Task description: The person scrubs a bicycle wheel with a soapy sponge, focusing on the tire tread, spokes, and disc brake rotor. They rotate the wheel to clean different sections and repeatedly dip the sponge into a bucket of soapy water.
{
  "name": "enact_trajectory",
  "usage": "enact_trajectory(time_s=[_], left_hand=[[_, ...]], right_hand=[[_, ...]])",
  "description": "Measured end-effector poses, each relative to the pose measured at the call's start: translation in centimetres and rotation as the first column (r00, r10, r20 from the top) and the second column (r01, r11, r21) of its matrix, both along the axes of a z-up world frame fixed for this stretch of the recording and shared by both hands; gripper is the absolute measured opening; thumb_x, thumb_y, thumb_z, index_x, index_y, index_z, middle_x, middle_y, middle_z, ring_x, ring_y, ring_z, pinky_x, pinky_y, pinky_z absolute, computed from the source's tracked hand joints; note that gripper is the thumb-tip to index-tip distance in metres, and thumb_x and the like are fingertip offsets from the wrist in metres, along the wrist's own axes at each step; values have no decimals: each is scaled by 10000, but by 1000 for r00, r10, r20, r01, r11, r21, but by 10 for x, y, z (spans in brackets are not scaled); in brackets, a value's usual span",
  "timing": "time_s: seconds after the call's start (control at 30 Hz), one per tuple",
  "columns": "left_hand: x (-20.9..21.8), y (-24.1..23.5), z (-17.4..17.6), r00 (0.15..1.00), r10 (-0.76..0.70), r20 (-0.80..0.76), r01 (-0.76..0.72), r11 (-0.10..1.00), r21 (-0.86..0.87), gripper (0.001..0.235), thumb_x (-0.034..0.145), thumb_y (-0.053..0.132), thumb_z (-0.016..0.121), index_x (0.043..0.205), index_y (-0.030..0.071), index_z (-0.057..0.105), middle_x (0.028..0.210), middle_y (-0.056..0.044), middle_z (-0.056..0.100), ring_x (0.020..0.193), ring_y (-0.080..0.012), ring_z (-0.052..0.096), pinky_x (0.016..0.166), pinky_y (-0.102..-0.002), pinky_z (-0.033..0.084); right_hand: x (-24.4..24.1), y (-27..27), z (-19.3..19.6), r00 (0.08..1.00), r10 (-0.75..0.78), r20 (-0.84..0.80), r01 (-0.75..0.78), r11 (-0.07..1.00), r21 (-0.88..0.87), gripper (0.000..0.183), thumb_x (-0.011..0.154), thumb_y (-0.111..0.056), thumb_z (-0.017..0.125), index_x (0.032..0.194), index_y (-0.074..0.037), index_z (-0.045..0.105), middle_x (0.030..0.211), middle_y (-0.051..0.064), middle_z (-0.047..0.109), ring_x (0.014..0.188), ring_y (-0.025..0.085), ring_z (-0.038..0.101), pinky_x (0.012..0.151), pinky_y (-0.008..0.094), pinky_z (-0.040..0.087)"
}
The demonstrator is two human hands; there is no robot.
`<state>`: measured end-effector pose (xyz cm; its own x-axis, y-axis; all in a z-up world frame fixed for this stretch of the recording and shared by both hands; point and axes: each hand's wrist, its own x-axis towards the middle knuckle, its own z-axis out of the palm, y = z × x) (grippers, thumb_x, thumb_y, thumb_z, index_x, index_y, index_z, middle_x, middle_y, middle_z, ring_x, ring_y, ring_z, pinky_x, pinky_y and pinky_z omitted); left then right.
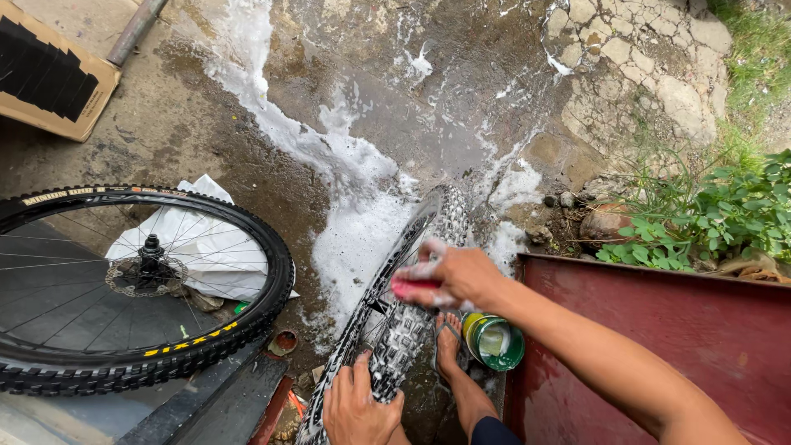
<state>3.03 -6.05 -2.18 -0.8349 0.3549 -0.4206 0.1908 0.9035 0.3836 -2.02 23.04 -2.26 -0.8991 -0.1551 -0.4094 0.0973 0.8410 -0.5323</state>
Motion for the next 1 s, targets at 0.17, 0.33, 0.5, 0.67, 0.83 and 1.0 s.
enact_trajectory(time_s=[0.17,0.33,0.5,0.67,0.83,1.0], left_hand=[[5,-26,-2,1000,8,26,-5,994,-111,857,481,470,975,1207,149,653,890,-86,603,810,-266,635,707,-419,492],[-21,9,8,999,16,-45,-18,998,-58,882,460,363,941,1243,110,621,979,-116,616,872,-309,641,732,-444,499],[-43,39,19,998,57,7,-56,997,-55,805,556,352,887,1258,102,583,997,-106,625,930,-306,643,772,-454,505],[-48,33,21,997,13,-72,-12,1000,17,702,601,362,840,1180,64,576,987,-126,634,921,-317,648,778,-460,511],[-80,66,22,996,26,87,-19,996,-82,672,639,369,847,1159,84,530,988,-126,603,918,-286,642,818,-449,517],[-86,74,21,999,5,39,-4,1000,-21,664,619,359,863,1113,84,515,976,-132,598,917,-316,633,850,-478,510]], right_hand=[[-53,73,-53,876,-452,166,406,879,250,519,888,-732,547,1249,-402,717,1125,25,607,854,192,595,674,370,532],[-17,12,-36,905,-414,-93,421,903,80,466,864,-691,619,1231,-425,726,1071,36,593,879,250,625,721,397,586],[19,-31,-16,919,-253,-303,238,967,-86,463,838,-649,654,1238,-425,718,1074,78,607,666,216,640,580,355,629],[-40,61,-81,695,-666,-270,680,731,-53,385,1008,-602,693,1273,-330,754,1086,55,623,931,222,649,751,405,595],[14,-39,-48,618,-776,-126,704,617,-350,513,853,-539,683,1316,-320,679,1167,137,479,863,241,610,656,371,674],[24,-27,-56,758,-610,-232,567,792,-227,483,886,-557,664,1328,-369,708,1148,115,545,773,219,648,662,306,656]])
